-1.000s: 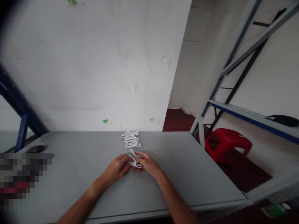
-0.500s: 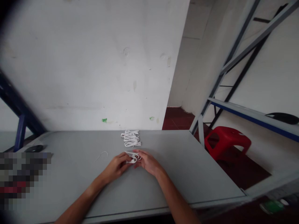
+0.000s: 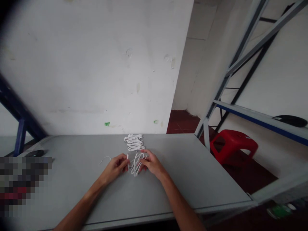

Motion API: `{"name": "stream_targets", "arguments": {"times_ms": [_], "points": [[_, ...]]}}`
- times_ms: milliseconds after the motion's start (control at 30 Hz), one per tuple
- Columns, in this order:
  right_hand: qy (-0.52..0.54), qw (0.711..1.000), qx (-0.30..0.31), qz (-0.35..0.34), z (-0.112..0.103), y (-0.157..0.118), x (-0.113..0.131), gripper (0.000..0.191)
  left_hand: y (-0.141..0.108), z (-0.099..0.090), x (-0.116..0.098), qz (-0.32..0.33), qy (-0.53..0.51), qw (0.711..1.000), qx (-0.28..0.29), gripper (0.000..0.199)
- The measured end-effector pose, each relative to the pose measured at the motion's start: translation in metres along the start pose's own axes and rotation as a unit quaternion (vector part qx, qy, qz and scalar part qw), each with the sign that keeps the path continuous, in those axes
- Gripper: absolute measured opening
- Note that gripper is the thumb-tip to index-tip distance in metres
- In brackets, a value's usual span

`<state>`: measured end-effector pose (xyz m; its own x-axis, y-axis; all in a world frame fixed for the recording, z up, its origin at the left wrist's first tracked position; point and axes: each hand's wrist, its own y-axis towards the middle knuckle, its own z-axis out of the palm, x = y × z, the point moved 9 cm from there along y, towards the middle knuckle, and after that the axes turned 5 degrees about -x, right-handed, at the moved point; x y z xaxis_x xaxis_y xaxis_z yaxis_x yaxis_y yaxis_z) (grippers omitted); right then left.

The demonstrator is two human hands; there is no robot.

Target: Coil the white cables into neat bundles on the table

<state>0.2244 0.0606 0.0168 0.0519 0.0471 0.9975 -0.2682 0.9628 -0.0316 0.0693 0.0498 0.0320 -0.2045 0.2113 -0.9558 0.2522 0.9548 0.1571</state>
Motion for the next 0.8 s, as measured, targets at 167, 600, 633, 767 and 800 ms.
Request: {"name": "stream_targets", "arguments": {"times_ms": [167, 600, 633, 767, 800], "points": [[-0.015, 0.998, -0.039, 0.036, -0.01, 0.005, -0.014, 0.044, 0.001, -0.022, 0.004, 0.011, 0.027, 0.992, -0.119, 0.037], [-0.359, 0.875, -0.225, -0.234, -0.032, -0.011, 0.035, 0.024, 0.006, -0.001, 0.02, -0.024, -0.106, 0.993, -0.043, 0.034], [-0.36, 0.877, -0.188, -0.257, -0.022, -0.013, 0.039, 0.021, 0.007, 0.0, 0.022, -0.026, -0.119, 0.992, -0.042, 0.034], [-0.429, 0.853, -0.065, -0.289, 0.021, -0.023, 0.038, 0.024, 0.008, 0.001, 0.027, -0.028, -0.127, 0.991, -0.043, 0.033], [-0.453, 0.842, -0.058, -0.286, 0.026, -0.023, 0.036, 0.031, 0.008, 0.0, 0.027, -0.028, -0.114, 0.992, -0.046, 0.032]]}}
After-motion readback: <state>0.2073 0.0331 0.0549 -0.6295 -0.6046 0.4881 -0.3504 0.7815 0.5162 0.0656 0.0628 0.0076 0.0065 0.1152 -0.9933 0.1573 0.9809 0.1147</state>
